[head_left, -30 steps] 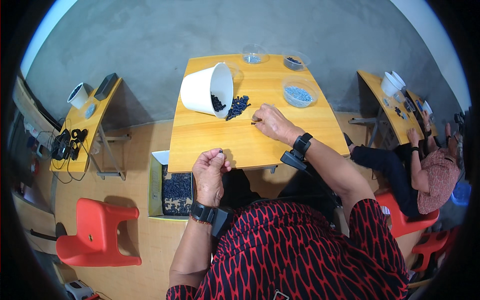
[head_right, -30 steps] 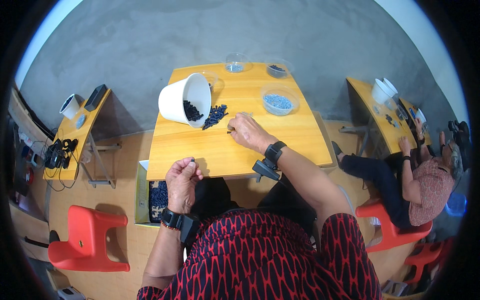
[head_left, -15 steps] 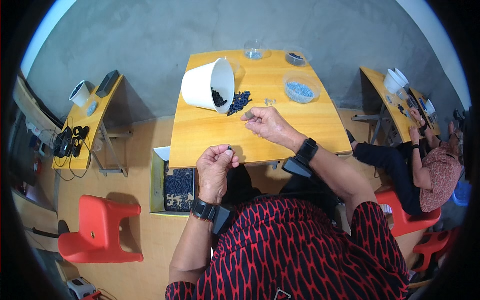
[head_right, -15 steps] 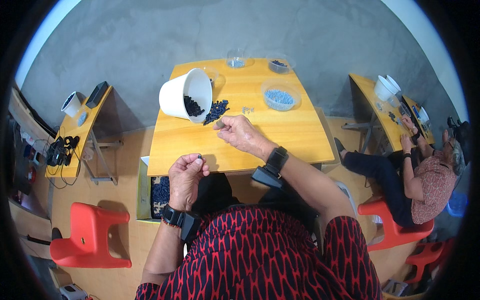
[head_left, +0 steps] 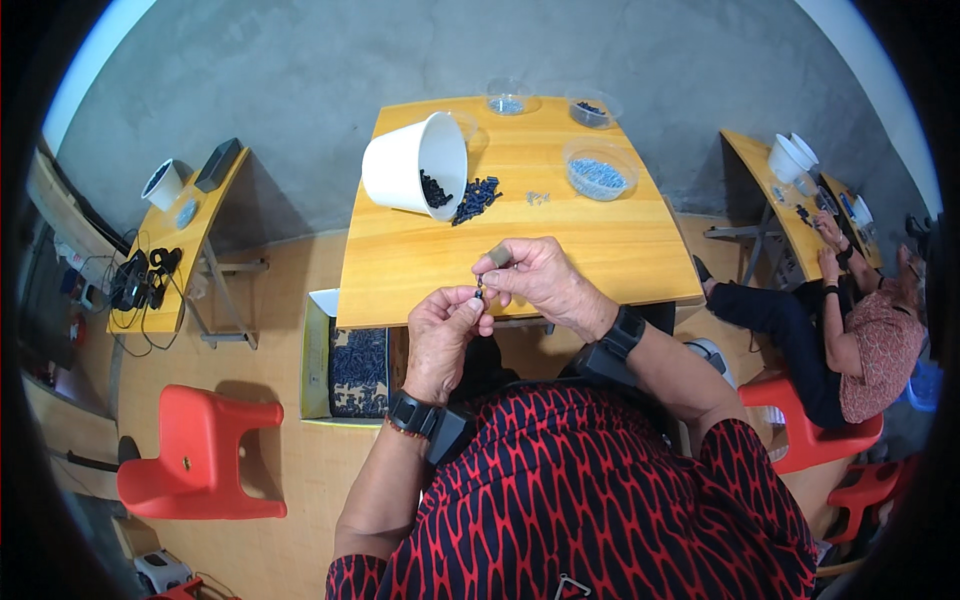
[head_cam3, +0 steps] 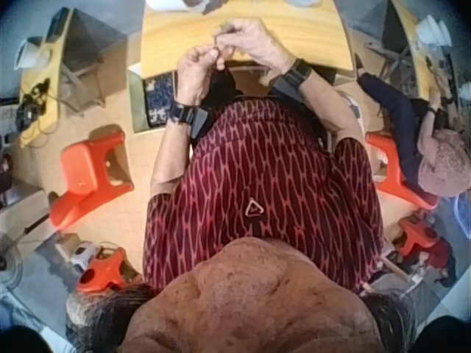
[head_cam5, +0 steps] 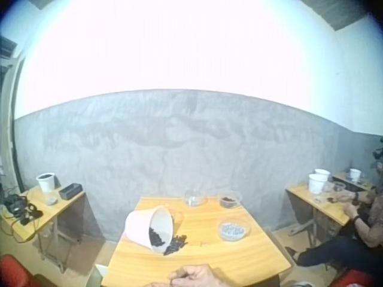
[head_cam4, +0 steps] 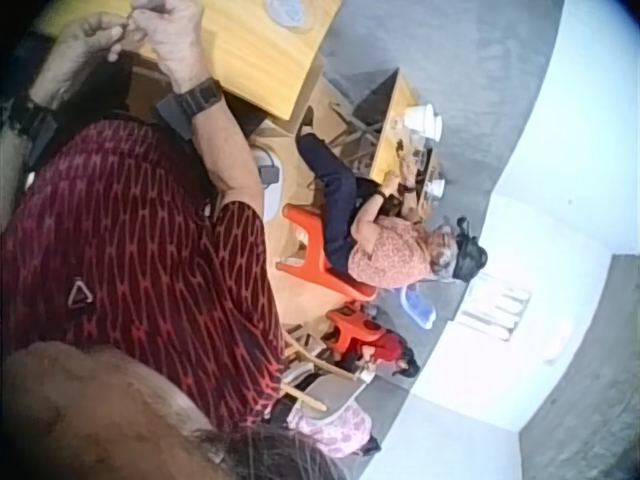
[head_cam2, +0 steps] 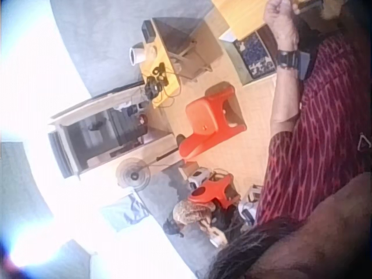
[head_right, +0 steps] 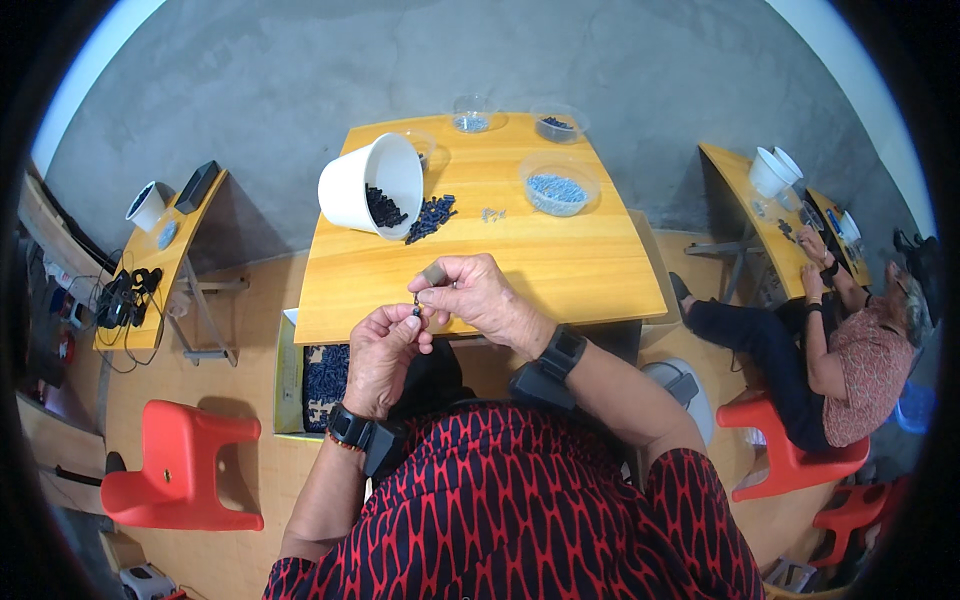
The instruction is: Assembling small black plastic components by fitting them onto narrow tubes or pegs.
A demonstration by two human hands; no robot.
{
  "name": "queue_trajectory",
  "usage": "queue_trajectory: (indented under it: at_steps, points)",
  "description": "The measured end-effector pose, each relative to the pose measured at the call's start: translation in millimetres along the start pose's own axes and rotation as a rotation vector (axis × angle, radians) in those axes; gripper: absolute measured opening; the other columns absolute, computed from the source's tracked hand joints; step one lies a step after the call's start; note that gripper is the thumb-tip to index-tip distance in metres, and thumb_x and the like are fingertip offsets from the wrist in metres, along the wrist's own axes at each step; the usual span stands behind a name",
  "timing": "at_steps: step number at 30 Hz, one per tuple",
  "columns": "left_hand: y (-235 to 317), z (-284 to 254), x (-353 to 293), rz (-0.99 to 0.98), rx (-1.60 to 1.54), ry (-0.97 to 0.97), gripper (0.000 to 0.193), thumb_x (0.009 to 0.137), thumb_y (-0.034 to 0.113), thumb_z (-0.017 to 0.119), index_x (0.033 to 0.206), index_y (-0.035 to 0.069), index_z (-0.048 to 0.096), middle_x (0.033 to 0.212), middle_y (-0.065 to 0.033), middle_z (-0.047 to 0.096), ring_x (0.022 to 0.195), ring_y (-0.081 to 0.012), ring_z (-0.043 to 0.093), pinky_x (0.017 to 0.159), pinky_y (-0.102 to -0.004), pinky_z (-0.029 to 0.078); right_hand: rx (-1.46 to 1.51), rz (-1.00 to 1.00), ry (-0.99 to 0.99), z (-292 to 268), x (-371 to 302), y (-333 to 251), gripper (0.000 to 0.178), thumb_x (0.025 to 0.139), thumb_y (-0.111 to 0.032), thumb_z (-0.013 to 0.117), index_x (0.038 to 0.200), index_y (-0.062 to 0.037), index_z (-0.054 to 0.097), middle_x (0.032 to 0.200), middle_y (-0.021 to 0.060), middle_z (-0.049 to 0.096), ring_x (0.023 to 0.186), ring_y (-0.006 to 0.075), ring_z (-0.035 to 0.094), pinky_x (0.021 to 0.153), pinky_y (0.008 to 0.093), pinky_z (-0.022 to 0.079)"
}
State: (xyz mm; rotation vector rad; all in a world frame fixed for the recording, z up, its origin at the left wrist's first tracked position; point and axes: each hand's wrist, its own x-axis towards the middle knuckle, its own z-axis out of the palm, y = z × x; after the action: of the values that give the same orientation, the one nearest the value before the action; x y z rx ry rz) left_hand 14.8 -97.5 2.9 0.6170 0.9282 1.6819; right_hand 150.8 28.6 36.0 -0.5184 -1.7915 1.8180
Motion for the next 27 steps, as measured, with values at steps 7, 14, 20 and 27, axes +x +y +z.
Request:
queue_trajectory:
  at_steps: [7, 14, 20, 27]
  points:
    - [-3.9, -1.5, 1.7, -0.029, 0.008, -0.004, 0.011, 0.094, 0.004, 0.064, 0.102, -0.002, 0.062, 0.095, -0.0120, 0.070, 0.072, -0.0152, 0.065, 0.067, -0.0269, 0.056, -0.004, -0.011, -0.008, -1.2, -4.2, 5.6, 0.013, 0.091, -0.004, 0.067, 0.102, 0.0028, 0.069, 0.087, 0.0060, 0.069, 0.073, 0.0085, 0.066, 0.063, 0.0211, 0.054]
    - [-2.6, -0.1, -0.4, -0.020, 0.000, 0.004, 0.010, 0.094, 0.003, 0.064, 0.102, -0.002, 0.062, 0.094, -0.0127, 0.070, 0.071, -0.0151, 0.064, 0.067, -0.0265, 0.055, -0.057, -0.052, -0.005, 0.4, -5.5, 7.4, 0.013, 0.090, 0.000, 0.067, 0.102, 0.0045, 0.069, 0.086, 0.0058, 0.070, 0.072, 0.0077, 0.064, 0.066, 0.0226, 0.055]
    - [-4.1, -2.1, 0.0, -0.022, -0.024, -0.017, 0.011, 0.093, 0.003, 0.065, 0.102, -0.002, 0.061, 0.095, -0.0140, 0.070, 0.070, -0.0151, 0.064, 0.066, -0.0268, 0.055, -0.084, -0.102, -0.001, -0.3, -6.9, 9.4, 0.012, 0.089, 0.000, 0.066, 0.100, 0.0051, 0.069, 0.085, 0.0060, 0.069, 0.073, 0.0078, 0.064, 0.066, 0.0228, 0.055]
    - [-3.2, 3.8, -2.8, 0.038, 0.047, 0.010, 0.010, 0.093, -0.001, 0.063, 0.101, -0.004, 0.060, 0.094, -0.0158, 0.070, 0.069, -0.0153, 0.063, 0.064, -0.0270, 0.055, -0.112, -0.124, -0.010, 3.2, -6.4, 4.5, 0.007, 0.089, 0.001, 0.067, 0.094, 0.0054, 0.068, 0.084, 0.0071, 0.070, 0.072, 0.0074, 0.064, 0.064, 0.0232, 0.054]
